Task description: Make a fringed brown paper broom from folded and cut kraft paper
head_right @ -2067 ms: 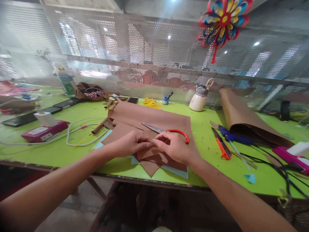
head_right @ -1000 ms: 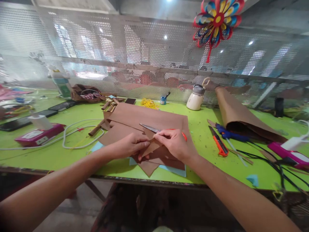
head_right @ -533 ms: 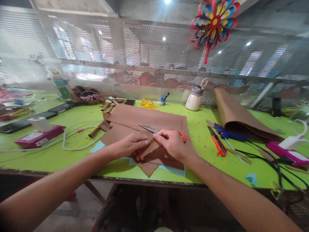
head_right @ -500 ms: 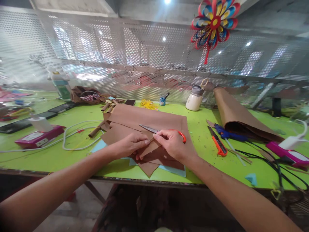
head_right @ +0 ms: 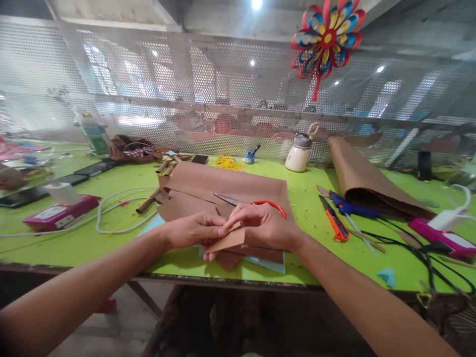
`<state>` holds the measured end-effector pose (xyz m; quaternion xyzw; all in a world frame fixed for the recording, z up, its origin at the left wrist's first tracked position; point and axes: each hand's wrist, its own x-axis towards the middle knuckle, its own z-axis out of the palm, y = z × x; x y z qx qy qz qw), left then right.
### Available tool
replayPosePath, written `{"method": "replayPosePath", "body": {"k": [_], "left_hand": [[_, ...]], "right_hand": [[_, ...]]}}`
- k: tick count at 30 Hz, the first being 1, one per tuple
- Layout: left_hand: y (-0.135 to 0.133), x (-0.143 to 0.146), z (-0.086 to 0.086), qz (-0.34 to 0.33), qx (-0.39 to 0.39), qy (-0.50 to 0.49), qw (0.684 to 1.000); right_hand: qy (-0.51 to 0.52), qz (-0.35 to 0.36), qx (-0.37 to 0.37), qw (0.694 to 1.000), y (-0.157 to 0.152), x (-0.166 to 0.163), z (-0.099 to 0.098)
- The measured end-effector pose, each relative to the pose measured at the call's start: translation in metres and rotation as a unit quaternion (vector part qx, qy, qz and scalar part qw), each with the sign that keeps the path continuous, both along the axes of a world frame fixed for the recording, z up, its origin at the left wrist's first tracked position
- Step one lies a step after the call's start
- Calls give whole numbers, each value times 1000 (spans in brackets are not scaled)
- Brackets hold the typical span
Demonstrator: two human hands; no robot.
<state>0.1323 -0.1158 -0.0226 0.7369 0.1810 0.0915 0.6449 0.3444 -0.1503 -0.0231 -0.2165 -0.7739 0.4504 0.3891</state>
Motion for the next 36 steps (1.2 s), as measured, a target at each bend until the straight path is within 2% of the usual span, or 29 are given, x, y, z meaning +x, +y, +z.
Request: {"method": "replayPosePath", "body": {"k": [4,6,9,11,14,16,19,22,26,29,33,34,36], "left_hand": [[-2,1,1,-22,-29,-7,999],[-2,2,1,-2,-49,-10,999],[3,2,-1,85,-59,-9,995],[9,3,-3,164,-25,-18,986],[18,5,-8,267,70,-53,960],[20,6,-10,290,119,-66,947],[17,7,-8,281,213,-29,935],[9,7,-5,228,314,36,921],[7,6,-5,195,360,78,909],[11,3,-5,187,340,85,918],[18,-4,-7,157,224,111,955],[20,-6,-8,148,212,117,959],[20,-7,-8,137,239,130,953]], "right_hand": [[32,-4,-41,999,-4,-1,-2],[39,-35,-63,997,-4,-1,-3],[40,-107,-95,989,0,3,-1],[23,-144,-102,984,4,7,0],[-89,-175,-62,979,10,9,0],[-182,-183,-20,966,13,7,-2],[-267,-191,35,944,13,2,-7],[-281,-183,43,941,12,-3,-11],[-261,-188,39,946,10,-5,-12],[-259,-198,70,943,9,-5,-10],[-273,-198,94,937,10,-2,-10],[-281,-187,97,936,11,-2,-11],[-295,-167,110,934,12,-1,-14]]}}
